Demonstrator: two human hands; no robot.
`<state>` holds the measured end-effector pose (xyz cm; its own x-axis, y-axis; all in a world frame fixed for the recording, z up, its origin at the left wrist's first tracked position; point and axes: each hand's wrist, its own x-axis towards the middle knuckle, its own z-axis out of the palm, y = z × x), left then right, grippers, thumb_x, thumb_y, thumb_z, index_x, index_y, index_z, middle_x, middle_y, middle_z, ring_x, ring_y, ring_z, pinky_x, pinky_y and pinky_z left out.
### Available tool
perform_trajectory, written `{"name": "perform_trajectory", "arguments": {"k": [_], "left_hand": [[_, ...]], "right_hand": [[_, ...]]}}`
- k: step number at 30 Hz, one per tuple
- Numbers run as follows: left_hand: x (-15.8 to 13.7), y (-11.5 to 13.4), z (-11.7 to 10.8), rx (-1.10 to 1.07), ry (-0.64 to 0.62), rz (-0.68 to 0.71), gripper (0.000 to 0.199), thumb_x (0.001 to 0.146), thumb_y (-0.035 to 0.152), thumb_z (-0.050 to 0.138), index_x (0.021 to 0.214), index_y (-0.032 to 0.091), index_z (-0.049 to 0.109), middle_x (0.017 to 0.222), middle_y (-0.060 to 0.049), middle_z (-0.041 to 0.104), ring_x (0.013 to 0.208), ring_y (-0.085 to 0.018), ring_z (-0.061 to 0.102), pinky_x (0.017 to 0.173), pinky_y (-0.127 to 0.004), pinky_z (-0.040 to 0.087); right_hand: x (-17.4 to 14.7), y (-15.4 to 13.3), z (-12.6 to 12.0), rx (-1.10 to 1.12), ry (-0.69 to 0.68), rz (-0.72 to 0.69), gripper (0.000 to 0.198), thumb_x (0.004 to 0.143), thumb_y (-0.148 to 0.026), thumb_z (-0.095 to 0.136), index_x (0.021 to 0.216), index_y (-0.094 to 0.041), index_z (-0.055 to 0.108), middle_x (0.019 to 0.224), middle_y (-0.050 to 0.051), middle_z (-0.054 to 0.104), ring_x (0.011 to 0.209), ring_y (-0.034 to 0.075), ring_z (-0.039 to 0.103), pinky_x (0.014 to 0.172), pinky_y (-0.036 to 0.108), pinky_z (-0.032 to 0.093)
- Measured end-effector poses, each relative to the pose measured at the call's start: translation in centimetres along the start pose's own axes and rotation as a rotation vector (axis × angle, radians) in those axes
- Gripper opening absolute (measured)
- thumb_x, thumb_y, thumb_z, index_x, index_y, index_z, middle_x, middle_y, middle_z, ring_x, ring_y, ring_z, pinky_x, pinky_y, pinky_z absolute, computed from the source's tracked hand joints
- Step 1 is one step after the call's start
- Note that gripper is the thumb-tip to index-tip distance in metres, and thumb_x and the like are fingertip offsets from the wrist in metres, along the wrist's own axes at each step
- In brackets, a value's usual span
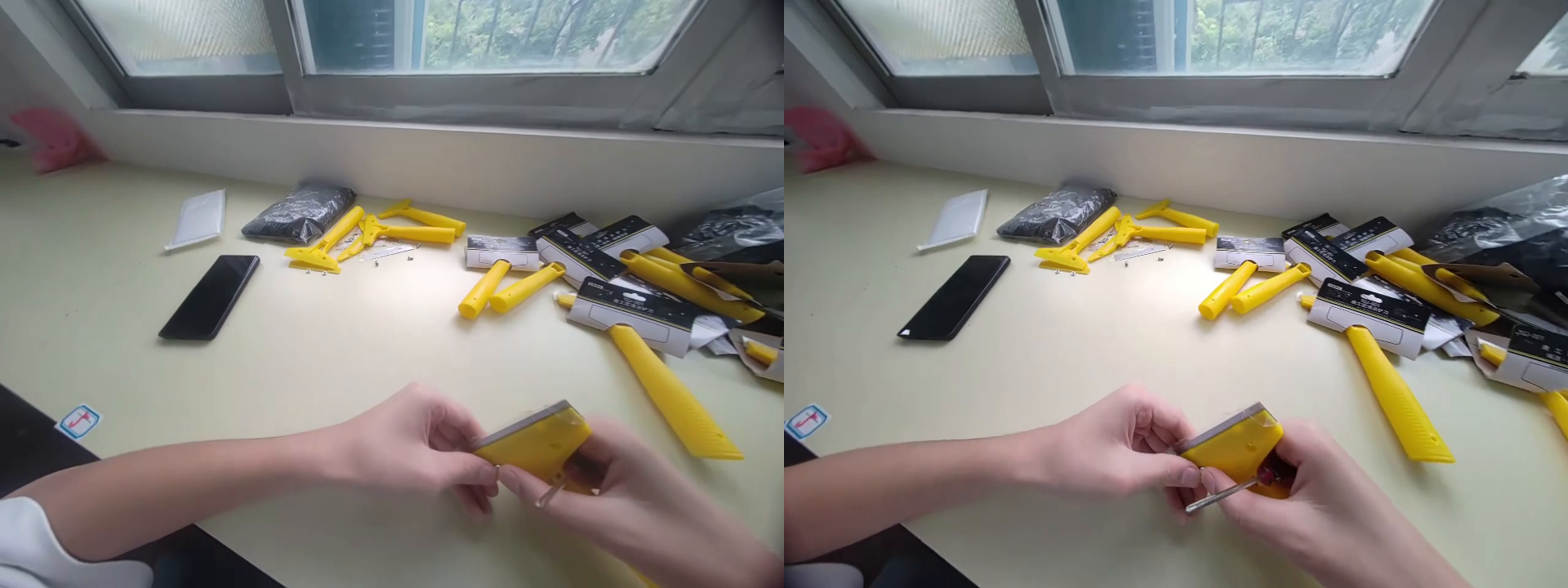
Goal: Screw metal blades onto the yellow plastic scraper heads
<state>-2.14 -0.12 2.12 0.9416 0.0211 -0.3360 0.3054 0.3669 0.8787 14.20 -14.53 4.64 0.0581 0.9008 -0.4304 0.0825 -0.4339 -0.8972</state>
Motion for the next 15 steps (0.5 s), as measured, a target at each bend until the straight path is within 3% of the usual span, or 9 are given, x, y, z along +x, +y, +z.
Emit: {"name": "perform_trajectory", "arguments": {"k": [4,11,15], "left_hand": [[0.1,-0.6,-0.2,0.002,-0.003,0.017,0.013,0.083,0.017,0.065,0.094,0.013,0.070,0.082,-0.006,0.070,0.071,-0.014,0.069,0.074,-0.028,0.058],[0.3,-0.7,-0.7,-0.068,-0.051,-0.124,0.009,0.079,0.020,0.069,0.084,0.015,0.064,0.080,-0.005,0.069,0.066,-0.014,0.071,0.066,-0.025,0.059],[0.5,-0.9,-0.8,-0.172,-0.078,-0.123,0.009,0.079,0.017,0.070,0.084,0.015,0.063,0.076,-0.003,0.069,0.065,-0.014,0.071,0.065,-0.025,0.060]], "right_hand": [[0.4,0.6,0.0,-0.081,0.080,0.040,0.032,0.084,-0.054,0.070,0.088,-0.023,0.076,0.091,0.003,0.075,0.089,0.022,0.070,0.078,0.027,0.056],[0.2,1.4,-0.2,-0.201,0.149,0.069,0.040,0.078,-0.060,0.072,0.087,-0.021,0.074,0.083,0.003,0.072,0.077,0.022,0.068,0.067,0.029,0.055],[0.3,1.4,0.1,-0.242,0.219,0.062,0.042,0.076,-0.064,0.071,0.085,-0.023,0.072,0.082,0.002,0.069,0.082,0.023,0.067,0.069,0.029,0.055]]}}
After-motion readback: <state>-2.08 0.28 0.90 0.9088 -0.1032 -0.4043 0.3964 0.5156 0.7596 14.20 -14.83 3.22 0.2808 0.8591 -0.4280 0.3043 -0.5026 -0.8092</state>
